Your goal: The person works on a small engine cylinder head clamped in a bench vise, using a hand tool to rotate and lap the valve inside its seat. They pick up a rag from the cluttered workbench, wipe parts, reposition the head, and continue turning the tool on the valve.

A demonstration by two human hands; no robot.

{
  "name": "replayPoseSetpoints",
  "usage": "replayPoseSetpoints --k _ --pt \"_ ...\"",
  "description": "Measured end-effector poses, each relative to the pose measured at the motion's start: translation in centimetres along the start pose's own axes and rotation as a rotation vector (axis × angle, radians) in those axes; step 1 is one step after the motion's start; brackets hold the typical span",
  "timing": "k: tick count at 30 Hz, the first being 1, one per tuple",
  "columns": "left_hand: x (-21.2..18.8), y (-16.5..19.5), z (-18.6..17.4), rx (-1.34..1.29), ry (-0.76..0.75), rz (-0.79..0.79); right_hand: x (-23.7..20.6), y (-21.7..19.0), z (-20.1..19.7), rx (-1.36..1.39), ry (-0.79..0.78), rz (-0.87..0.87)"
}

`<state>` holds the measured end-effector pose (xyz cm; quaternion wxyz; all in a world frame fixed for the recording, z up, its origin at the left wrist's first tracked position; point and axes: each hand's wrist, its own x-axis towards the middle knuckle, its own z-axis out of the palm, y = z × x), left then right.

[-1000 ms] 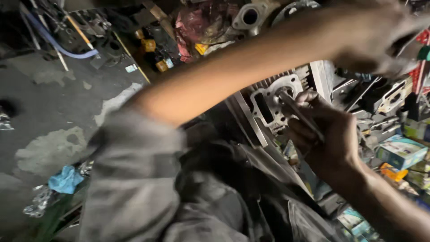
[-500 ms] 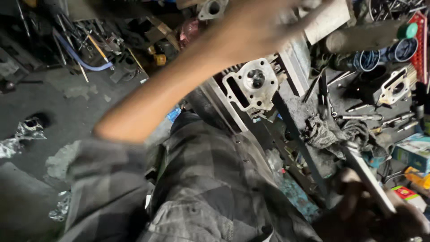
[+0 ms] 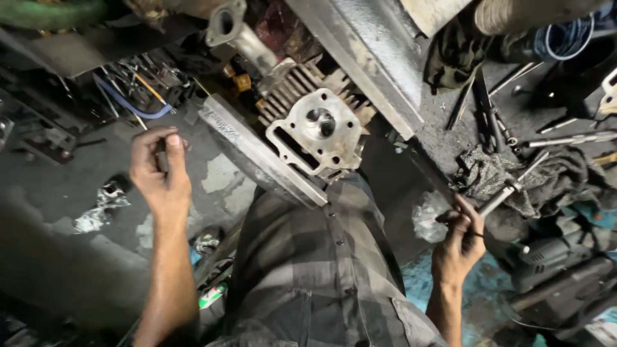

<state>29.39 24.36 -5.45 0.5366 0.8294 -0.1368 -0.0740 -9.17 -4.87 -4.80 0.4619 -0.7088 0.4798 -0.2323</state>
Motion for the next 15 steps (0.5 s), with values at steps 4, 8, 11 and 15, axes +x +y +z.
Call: replayPoseSetpoints --k 4,8,11,15 --pt "1.2 2.1 -0.4 0.141 -0.007 0.171 2.2 -0.3 0.0 0.079 0.024 0.180" --pt "2.3 4.7 0.4 0.150 -0.014 0.237 3.3 -0.7 -3.1 -0.081 -0.009 0.035" --pt "2.0 6.8 1.6 0.118 -0.009 0.253 2.8 -0.9 -4.7 -0.209 0.095 0.019" --pt "2.7 8.1 3.9 0.248 -0.048 0.283 2.9 0.0 -5.1 -0.359 0.278 0.155"
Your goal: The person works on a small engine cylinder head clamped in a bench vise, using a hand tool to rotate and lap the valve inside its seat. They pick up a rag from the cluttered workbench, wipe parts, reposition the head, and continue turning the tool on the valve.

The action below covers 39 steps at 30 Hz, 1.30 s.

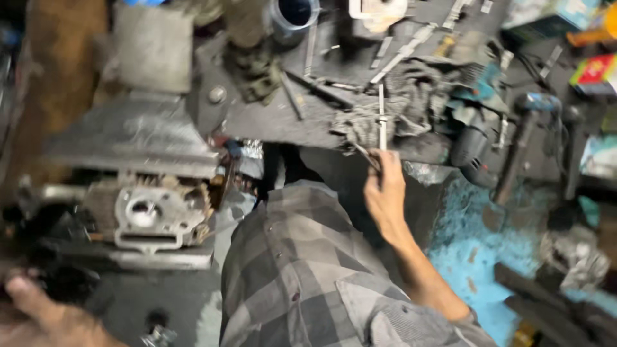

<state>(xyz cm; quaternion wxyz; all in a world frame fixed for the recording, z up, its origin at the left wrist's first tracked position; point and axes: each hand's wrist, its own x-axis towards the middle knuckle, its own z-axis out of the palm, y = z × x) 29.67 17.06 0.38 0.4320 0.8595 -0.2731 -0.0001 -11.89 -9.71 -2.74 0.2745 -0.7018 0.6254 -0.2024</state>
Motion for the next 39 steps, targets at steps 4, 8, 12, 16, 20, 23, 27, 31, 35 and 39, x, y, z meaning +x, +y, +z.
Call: replayPoseSetpoints --k 4,8,12,16,20,23,27,31,35,39 --pt "2.6 -2.3 2.8 0.048 0.028 -0.024 3.3 1.1 1.9 -0.143 0.051 0.086" --pt "4.4 -5.7 4.4 -0.171 -0.097 -0.147 8.7 0.9 5.1 -0.228 0.071 0.038" --pt "5.5 -6.6 4.7 -0.142 -0.107 -0.115 11.8 1.1 6.4 -0.219 0.015 0.017" --pt "6.6 -6.2 4.8 -0.143 -0.105 -0.105 10.9 4.1 4.0 -0.274 0.151 -0.158" --pt "6.9 -7.3 3.6 -0.142 -0.080 -0.101 10.1 10.2 0.8 -0.410 0.459 0.038" --pt "6.7 -9.0 1.8 -0.144 -0.053 -0.095 11.6 15.1 -1.8 -0.566 0.347 0.201" --pt "6.8 -9.5 0.4 -0.160 0.030 -0.073 12.6 16.3 -6.4 -0.222 0.347 0.100" --pt "5.2 -4.6 0.2 -0.282 0.091 0.085 9.0 9.5 -12.4 0.370 0.485 0.121" --pt "0.8 5.5 0.7 -0.761 -0.400 0.391 1.7 -0.7 -14.1 0.716 0.002 -0.348" --pt "-2.3 14.4 2.3 -0.684 -1.022 0.595 -1.2 -12.9 -10.0 0.305 -1.174 -0.639"
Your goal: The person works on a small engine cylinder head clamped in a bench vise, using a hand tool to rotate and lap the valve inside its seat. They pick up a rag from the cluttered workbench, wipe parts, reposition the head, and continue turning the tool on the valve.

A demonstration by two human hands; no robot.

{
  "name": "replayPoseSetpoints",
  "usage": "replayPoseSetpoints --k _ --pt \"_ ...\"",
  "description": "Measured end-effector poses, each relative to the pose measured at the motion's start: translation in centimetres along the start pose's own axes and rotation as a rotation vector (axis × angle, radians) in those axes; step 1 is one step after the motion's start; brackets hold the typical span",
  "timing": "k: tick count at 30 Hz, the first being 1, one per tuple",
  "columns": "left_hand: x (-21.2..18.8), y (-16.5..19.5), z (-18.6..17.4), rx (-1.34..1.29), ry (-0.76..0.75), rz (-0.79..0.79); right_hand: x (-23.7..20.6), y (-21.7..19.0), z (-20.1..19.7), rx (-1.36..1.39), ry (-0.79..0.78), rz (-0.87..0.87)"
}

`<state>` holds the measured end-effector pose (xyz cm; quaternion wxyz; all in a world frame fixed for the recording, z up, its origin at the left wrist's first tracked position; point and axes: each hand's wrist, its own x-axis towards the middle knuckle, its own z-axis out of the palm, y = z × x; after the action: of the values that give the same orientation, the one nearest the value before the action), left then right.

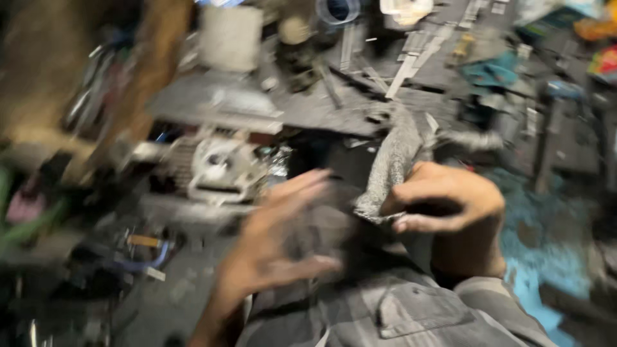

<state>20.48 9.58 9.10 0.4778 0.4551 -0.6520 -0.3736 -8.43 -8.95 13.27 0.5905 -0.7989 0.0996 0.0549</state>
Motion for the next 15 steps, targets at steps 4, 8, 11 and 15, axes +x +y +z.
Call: replayPoseSetpoints --k 4,8,11,15 --pt "1.2 0.7 2.9 0.104 0.042 0.100 6.1 -7.5 8.2 -0.042 1.112 -0.097" --pt "-1.6 -1.0 4.6 -0.183 0.082 -0.030 2.9 -2.9 4.8 0.142 0.284 0.364" --pt "-2.8 -2.7 6.4 -0.469 -0.035 -0.268 -4.2 7.0 5.8 -0.321 0.222 0.478" --pt "-2.4 -5.2 8.9 -0.476 0.110 0.019 -11.7 17.7 10.9 -0.379 0.536 0.391"
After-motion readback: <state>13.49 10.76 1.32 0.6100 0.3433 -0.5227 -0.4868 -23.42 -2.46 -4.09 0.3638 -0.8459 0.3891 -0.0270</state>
